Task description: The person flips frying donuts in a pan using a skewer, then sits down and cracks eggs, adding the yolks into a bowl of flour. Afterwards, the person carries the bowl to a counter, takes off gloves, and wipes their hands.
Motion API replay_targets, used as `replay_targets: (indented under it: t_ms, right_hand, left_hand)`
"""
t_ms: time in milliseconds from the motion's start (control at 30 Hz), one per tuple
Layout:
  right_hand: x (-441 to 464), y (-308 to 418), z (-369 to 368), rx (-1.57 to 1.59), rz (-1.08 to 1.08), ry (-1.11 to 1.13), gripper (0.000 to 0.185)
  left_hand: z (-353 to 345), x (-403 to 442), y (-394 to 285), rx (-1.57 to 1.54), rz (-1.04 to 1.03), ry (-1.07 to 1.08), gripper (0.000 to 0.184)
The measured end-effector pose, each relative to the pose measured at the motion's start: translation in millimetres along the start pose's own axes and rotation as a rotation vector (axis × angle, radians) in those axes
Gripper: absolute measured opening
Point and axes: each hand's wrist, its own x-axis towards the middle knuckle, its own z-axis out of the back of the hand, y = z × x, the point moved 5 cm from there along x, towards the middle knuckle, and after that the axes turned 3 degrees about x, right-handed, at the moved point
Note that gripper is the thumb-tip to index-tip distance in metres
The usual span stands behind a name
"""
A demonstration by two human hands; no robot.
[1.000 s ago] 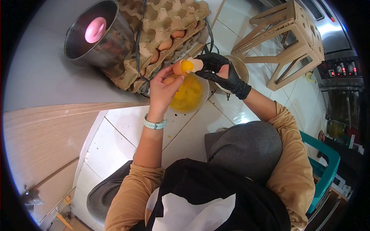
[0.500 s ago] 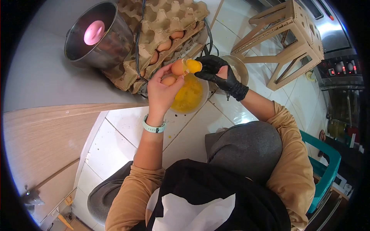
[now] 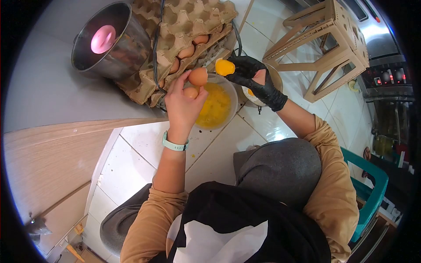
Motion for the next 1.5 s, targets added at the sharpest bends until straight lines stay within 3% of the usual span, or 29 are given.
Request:
replay_targets:
  t_ms: [267,467,667,767,867,967,1167,1400,1500]
  right_hand:
    - [-2.9,12.9,-8.0,-0.030,0.053,0.045,0.047]
    - [-4.1,16.2,-11.5,-0.049,0.065,0.066,0.047]
    - [-4.4,18.1,-11.4,-0.053,0.077,0.064,0.047]
    - [-3.4,20.6,-11.0,-0.061,0.101,0.061,0.046]
    - [-2.6,24.4,-11.8,-0.084,0.115,0.050,0.046]
    - [-1.7,25.0,-12.0,-0.096,0.125,0.047,0.045]
    - [-2.6,23.4,-13.4,-0.221,0.142,0.058,0.044]
    - [-3.4,46.3,-26.5,-0.632,0.269,0.080,0.047]
    - [-10.2,58.9,-35.4,-0.840,0.439,0.067,0.048]
  left_hand:
    - [12.1,-1.7,-23.7,0.044,-0.332,-0.199,0.048]
    - [20.1,-6.9,-29.9,0.064,-0.573,-0.213,0.046]
    - [22.5,-7.6,-28.9,0.093,-0.615,-0.205,0.048]
    - [20.0,-4.5,-19.9,-0.060,-0.297,-0.213,0.047]
    - [2.8,-7.6,-1.8,-0.401,0.128,-0.096,0.044]
    - [-12.6,-13.7,5.8,-0.593,0.323,0.043,0.041]
    - [-19.6,-20.9,-1.2,-0.793,0.528,0.168,0.042]
    - [-20.8,-21.4,-3.0,-0.822,0.495,0.143,0.042]
    - [-24.1,-23.5,0.9,-0.846,0.501,0.131,0.042]
